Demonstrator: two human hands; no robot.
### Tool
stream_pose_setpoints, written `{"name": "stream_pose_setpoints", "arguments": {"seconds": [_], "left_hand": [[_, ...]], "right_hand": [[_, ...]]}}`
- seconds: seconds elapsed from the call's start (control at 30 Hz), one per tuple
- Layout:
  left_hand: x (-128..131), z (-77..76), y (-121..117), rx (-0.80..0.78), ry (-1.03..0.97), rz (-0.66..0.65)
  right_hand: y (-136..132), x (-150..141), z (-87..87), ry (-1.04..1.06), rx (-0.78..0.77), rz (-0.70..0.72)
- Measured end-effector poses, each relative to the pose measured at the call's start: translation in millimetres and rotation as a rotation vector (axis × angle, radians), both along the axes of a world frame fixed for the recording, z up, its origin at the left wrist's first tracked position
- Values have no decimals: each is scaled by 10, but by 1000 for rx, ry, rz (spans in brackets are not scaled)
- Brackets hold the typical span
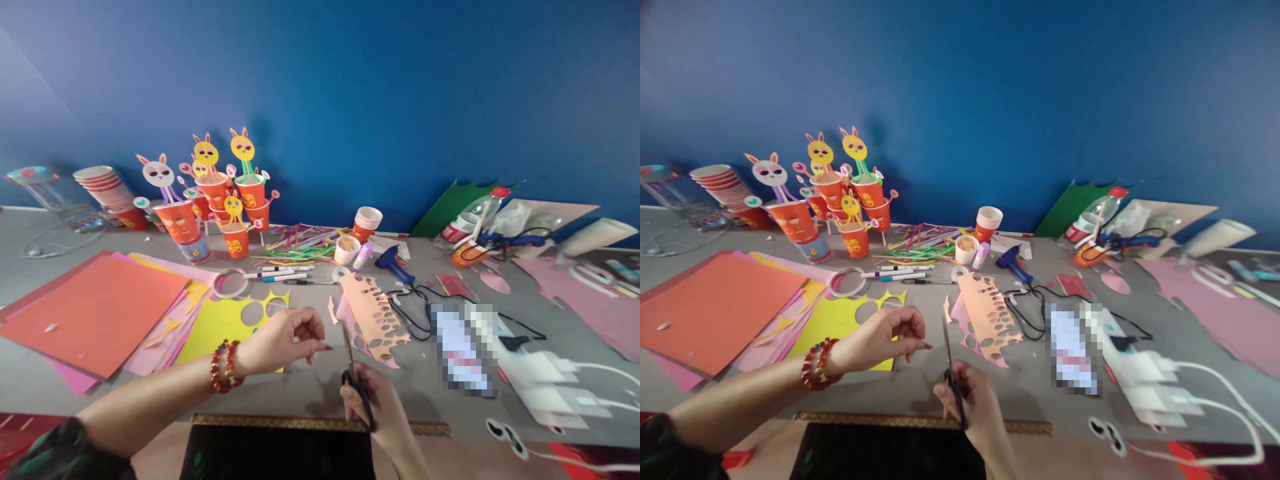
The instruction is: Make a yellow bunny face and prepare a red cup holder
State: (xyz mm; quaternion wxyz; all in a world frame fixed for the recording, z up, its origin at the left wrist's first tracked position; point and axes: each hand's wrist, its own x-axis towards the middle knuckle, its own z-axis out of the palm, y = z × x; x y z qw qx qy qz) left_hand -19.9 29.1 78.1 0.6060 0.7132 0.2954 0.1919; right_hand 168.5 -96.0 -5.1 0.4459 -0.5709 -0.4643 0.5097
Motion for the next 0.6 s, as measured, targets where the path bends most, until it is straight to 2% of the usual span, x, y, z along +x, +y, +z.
{"name": "stream_pose_setpoints", "arguments": {"seconds": [0.17, 0.3, 0.47, 0.6], "left_hand": [[14, -44, -24, -40, 35, -52], [38, -56, -42, -57, 58, -93], [53, -54, -52, -103, 0, -125], [25, -149, -98, -190, -153, 27]], "right_hand": [[110, -25, 291, -53, 148, -174], [206, -107, 400, 15, 198, -157], [248, -162, 333, 75, 237, -151], [243, -171, 197, 200, 249, -246]]}}
